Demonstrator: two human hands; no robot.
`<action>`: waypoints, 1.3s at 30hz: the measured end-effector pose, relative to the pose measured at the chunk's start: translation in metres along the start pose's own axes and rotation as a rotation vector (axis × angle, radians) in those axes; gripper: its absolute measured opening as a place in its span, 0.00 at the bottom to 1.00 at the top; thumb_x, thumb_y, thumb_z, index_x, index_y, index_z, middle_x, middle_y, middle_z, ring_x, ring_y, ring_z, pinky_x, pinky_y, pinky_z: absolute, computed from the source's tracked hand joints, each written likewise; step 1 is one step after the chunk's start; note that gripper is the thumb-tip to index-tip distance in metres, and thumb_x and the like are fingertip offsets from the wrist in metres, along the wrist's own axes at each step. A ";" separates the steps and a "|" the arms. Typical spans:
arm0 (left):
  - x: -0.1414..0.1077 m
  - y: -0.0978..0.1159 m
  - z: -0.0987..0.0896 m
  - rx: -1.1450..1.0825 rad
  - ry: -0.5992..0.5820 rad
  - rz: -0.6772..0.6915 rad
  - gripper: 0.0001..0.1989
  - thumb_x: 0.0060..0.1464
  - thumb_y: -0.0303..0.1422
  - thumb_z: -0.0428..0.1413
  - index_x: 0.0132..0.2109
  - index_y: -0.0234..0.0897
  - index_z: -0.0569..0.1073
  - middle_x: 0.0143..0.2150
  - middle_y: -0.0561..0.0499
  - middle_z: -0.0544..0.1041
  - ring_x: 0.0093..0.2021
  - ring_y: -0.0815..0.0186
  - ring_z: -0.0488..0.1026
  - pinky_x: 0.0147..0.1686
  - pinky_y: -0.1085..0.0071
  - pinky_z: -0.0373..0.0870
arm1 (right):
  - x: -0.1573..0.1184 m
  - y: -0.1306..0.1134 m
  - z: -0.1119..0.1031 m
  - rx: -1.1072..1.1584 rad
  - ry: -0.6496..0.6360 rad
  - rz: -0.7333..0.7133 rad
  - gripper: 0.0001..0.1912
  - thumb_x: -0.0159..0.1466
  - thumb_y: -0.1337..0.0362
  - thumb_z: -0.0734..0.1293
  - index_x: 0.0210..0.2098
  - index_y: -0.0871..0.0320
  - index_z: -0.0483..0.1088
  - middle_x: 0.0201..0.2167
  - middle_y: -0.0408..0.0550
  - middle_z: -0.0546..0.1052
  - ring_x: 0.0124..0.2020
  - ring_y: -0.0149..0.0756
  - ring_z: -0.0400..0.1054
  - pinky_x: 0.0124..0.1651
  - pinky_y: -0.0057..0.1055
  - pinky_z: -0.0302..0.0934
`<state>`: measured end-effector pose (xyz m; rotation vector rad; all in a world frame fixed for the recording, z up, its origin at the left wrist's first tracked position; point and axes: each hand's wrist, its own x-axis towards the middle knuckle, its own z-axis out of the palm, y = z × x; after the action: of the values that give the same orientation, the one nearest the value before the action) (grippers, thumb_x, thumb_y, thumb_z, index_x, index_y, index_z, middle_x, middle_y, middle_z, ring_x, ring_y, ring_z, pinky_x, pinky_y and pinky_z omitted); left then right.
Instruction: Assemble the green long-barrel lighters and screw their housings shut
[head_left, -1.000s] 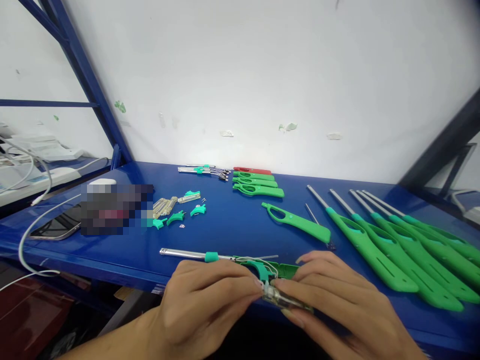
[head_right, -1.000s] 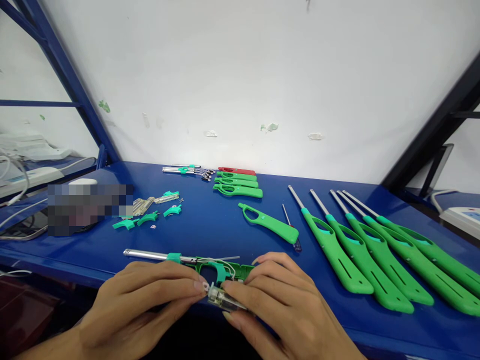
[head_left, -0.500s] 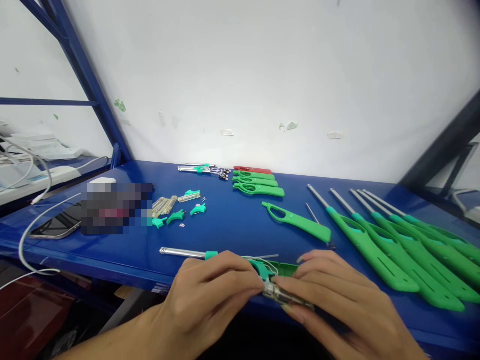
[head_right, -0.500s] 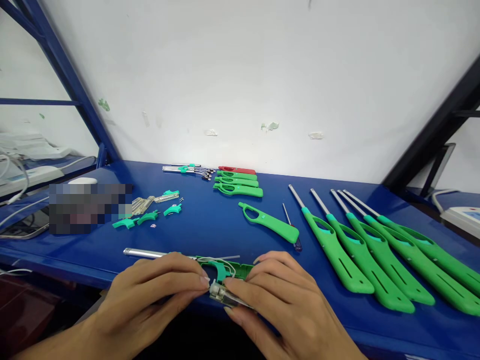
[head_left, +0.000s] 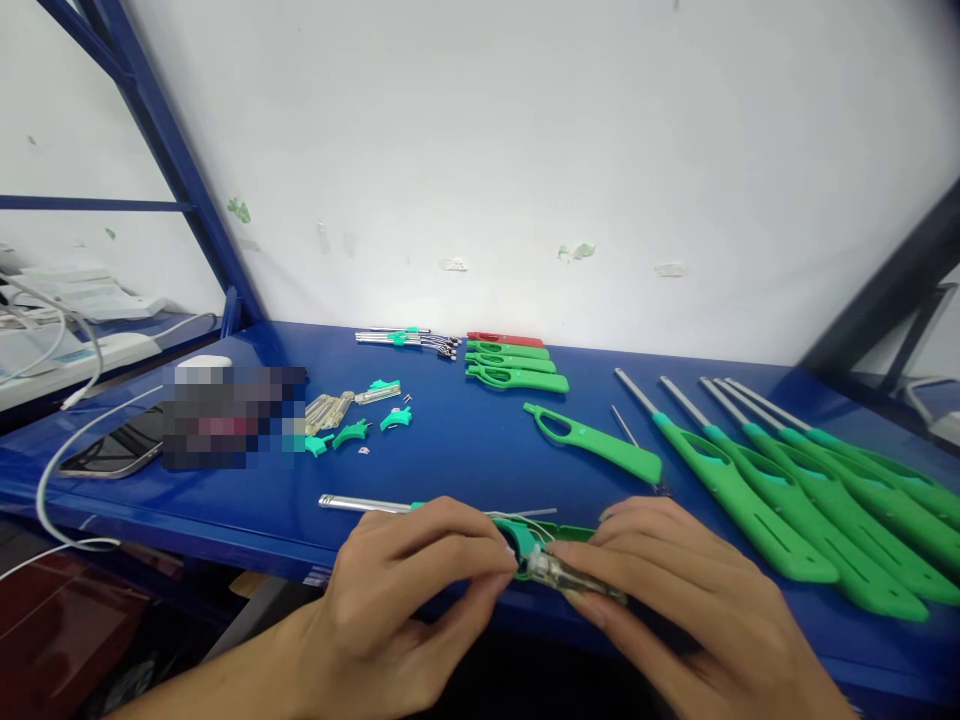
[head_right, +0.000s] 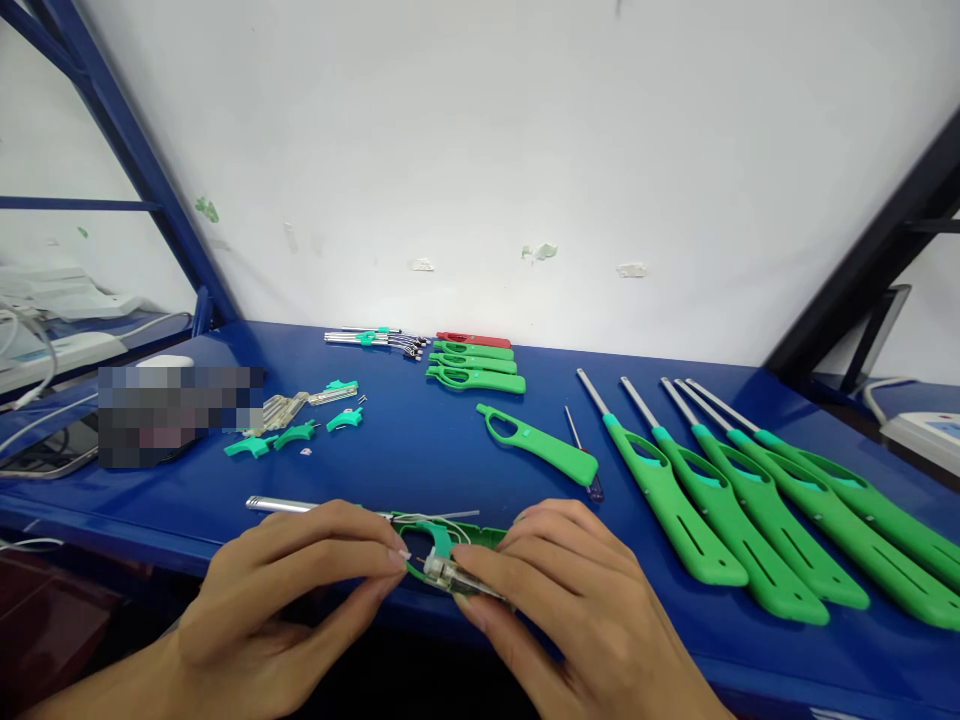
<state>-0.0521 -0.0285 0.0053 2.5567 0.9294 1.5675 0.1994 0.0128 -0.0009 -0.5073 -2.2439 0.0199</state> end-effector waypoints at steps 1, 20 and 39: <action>0.000 -0.001 0.001 0.006 0.009 0.001 0.11 0.62 0.17 0.59 0.46 0.34 0.80 0.37 0.48 0.84 0.34 0.67 0.84 0.35 0.79 0.81 | 0.000 0.000 0.000 0.001 -0.005 0.003 0.09 0.71 0.66 0.71 0.49 0.56 0.81 0.37 0.46 0.86 0.38 0.35 0.81 0.46 0.31 0.77; -0.008 -0.008 0.001 0.084 -0.032 0.068 0.10 0.68 0.18 0.57 0.49 0.33 0.81 0.43 0.47 0.86 0.39 0.69 0.86 0.41 0.80 0.81 | 0.001 -0.001 0.000 -0.035 -0.021 0.018 0.07 0.74 0.65 0.69 0.50 0.55 0.78 0.36 0.43 0.85 0.36 0.33 0.79 0.42 0.29 0.76; -0.014 -0.006 0.009 -0.069 -0.025 0.014 0.08 0.70 0.19 0.57 0.49 0.31 0.80 0.42 0.46 0.81 0.38 0.67 0.81 0.38 0.76 0.78 | -0.001 -0.003 0.000 -0.014 -0.007 0.074 0.08 0.76 0.62 0.68 0.51 0.52 0.78 0.36 0.41 0.85 0.36 0.28 0.79 0.42 0.21 0.75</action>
<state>-0.0526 -0.0278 -0.0125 2.5356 0.8408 1.5385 0.1992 0.0092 -0.0009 -0.5986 -2.2327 0.0442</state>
